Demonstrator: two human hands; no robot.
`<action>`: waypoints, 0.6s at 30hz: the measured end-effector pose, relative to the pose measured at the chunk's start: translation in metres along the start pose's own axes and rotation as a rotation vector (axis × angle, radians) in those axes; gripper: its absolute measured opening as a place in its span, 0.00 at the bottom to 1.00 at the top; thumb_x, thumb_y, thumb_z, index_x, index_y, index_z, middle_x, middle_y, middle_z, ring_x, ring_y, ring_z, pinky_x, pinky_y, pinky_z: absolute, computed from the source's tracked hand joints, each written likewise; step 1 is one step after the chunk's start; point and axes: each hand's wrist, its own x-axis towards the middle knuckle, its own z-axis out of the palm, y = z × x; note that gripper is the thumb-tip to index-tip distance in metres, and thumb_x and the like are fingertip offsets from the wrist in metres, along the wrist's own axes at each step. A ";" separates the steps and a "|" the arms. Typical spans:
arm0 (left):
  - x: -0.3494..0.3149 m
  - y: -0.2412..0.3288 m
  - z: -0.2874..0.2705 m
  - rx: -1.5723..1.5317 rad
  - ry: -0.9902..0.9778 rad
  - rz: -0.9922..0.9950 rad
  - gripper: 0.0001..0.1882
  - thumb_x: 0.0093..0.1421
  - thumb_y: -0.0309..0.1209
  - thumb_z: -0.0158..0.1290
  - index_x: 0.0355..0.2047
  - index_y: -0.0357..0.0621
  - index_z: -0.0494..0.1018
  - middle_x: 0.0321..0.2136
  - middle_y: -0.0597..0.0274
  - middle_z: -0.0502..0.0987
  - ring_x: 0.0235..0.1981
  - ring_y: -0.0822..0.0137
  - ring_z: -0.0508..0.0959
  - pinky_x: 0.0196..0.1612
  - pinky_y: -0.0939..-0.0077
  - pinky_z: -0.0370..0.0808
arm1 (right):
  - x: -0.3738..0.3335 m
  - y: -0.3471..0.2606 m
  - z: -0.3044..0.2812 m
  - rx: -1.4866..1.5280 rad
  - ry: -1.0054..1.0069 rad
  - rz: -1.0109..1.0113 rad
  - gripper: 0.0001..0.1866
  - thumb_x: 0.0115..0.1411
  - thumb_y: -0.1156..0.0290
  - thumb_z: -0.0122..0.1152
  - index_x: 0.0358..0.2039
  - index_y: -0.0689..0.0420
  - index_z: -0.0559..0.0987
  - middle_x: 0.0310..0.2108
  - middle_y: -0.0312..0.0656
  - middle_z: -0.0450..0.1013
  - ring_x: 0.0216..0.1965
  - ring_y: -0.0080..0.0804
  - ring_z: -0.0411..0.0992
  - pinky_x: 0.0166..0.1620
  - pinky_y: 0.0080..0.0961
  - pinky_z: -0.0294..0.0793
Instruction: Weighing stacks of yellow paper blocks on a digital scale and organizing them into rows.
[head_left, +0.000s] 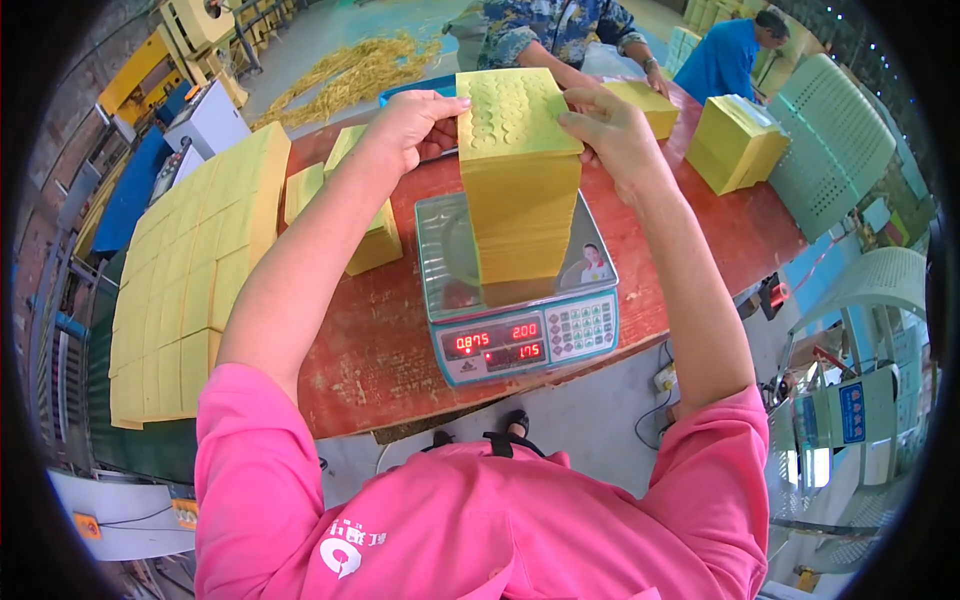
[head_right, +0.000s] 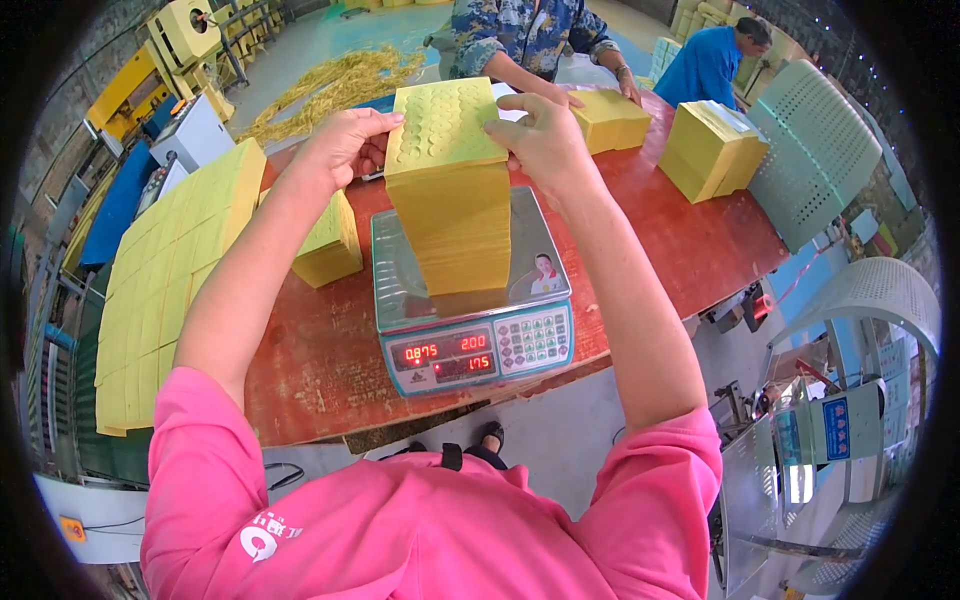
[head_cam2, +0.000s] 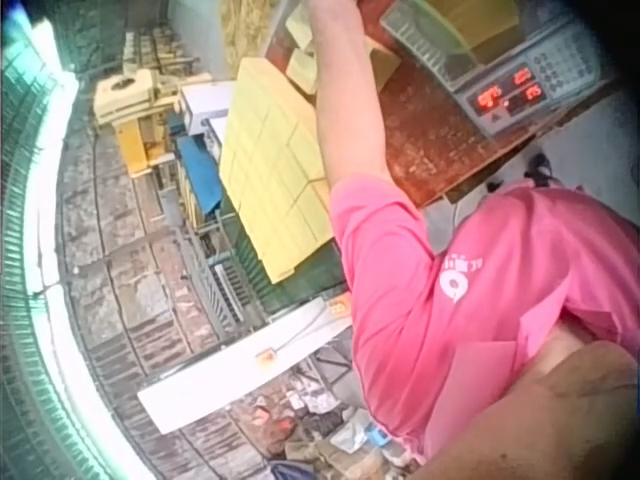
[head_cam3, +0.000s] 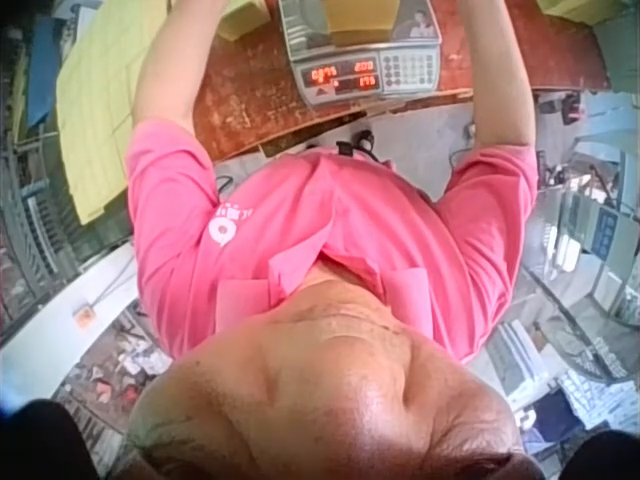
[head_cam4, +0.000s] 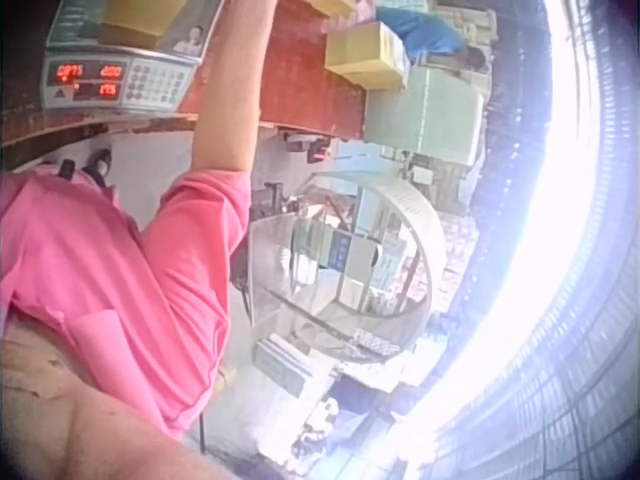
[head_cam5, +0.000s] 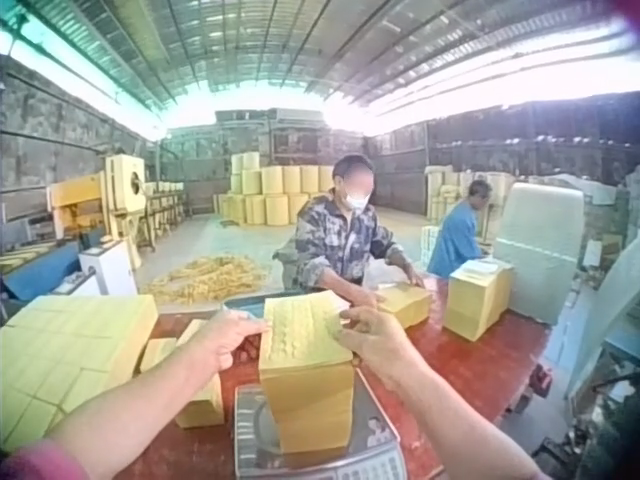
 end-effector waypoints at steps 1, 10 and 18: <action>0.000 -0.001 -0.001 0.002 0.000 0.000 0.10 0.58 0.35 0.62 0.29 0.46 0.72 0.25 0.61 0.80 0.19 0.74 0.75 0.20 0.82 0.67 | -0.001 0.001 0.001 0.002 -0.001 0.003 0.18 0.59 0.72 0.62 0.49 0.65 0.77 0.28 0.33 0.72 0.22 0.16 0.65 0.24 0.15 0.64; -0.006 -0.004 0.000 -0.049 -0.011 0.004 0.10 0.58 0.33 0.62 0.28 0.45 0.71 0.26 0.60 0.80 0.20 0.74 0.76 0.22 0.82 0.69 | 0.001 0.021 0.002 -0.154 0.068 -0.163 0.20 0.54 0.71 0.65 0.47 0.64 0.78 0.22 0.37 0.73 0.24 0.21 0.72 0.28 0.21 0.74; -0.013 -0.013 0.004 -0.006 0.044 0.054 0.10 0.57 0.35 0.62 0.28 0.45 0.72 0.23 0.63 0.78 0.19 0.71 0.74 0.23 0.78 0.70 | -0.015 0.013 0.010 -0.388 0.194 -0.229 0.17 0.55 0.69 0.64 0.45 0.63 0.80 0.24 0.39 0.76 0.25 0.24 0.75 0.30 0.23 0.73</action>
